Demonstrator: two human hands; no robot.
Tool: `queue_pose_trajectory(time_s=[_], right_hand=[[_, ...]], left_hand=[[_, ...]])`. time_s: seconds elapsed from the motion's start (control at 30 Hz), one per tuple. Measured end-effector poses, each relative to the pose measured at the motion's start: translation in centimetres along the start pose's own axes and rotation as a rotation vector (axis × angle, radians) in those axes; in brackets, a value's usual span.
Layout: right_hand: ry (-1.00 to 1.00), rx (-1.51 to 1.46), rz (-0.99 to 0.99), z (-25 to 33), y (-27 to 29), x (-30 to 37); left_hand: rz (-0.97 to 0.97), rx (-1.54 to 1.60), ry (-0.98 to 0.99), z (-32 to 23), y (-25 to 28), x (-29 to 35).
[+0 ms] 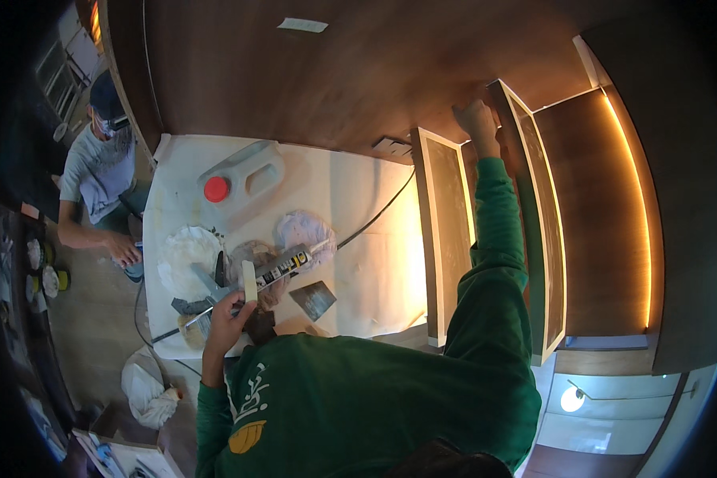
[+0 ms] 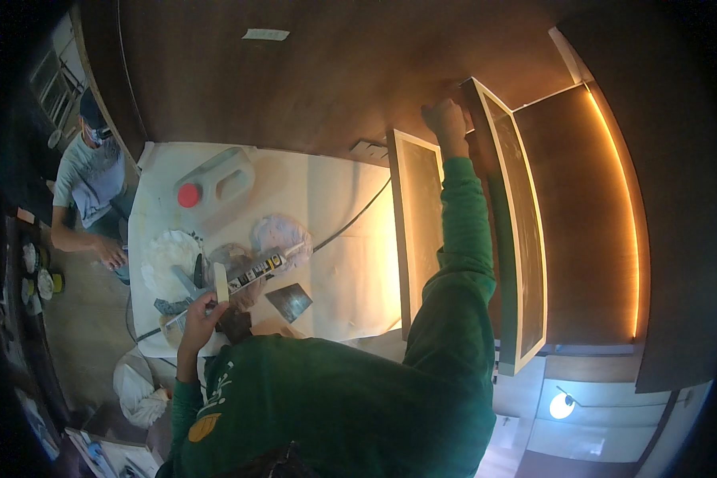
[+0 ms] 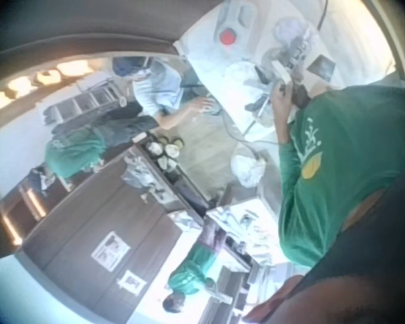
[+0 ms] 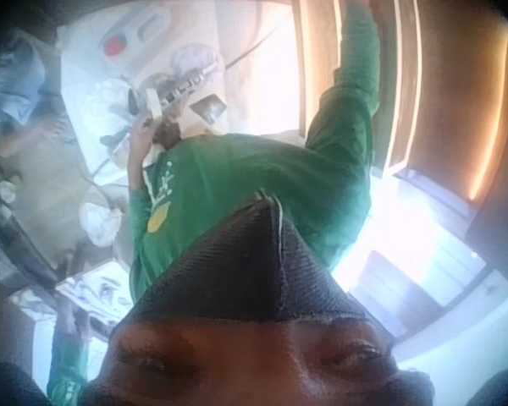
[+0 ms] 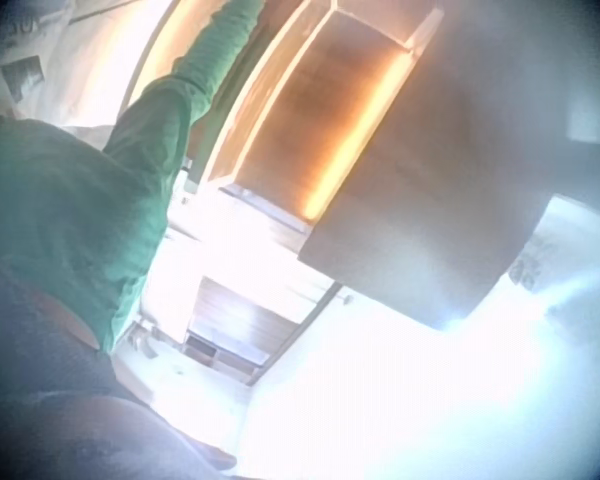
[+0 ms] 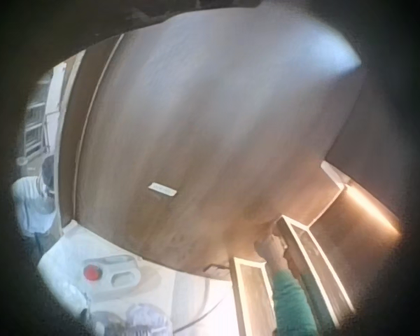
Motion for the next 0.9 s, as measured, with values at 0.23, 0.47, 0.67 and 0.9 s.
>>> queue_pose_trajectory(time_s=[0.23, 0.47, 0.67, 0.9], right_hand=[[0.122, 0.004, -0.246, 1.9, 7.1, 2.4], [0.218, 0.318, -0.393, -0.2, 11.5, 1.6], [0.325, 0.578, -0.227, 1.2, 8.6, 0.8], [0.402, 0.590, -0.246, 0.6, 8.6, 0.1]], left_hand=[[0.035, 0.164, 0.162, 1.8, -0.2, 0.8], [0.097, 0.247, 0.157, 0.9, -1.7, 0.0], [0.197, 0.205, 0.229, 0.5, -2.1, -1.2], [0.210, 0.246, 0.269, 1.7, -3.1, -1.9]])
Point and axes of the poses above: each hand's wrist, its own x-axis away from the middle knuckle, its own y-axis out of the back of the hand, z = x × y, the point moved 9 cm from there along -x, towards the middle knuckle, and after that the axes turned 4 degrees about y, right-handed, at the moved point
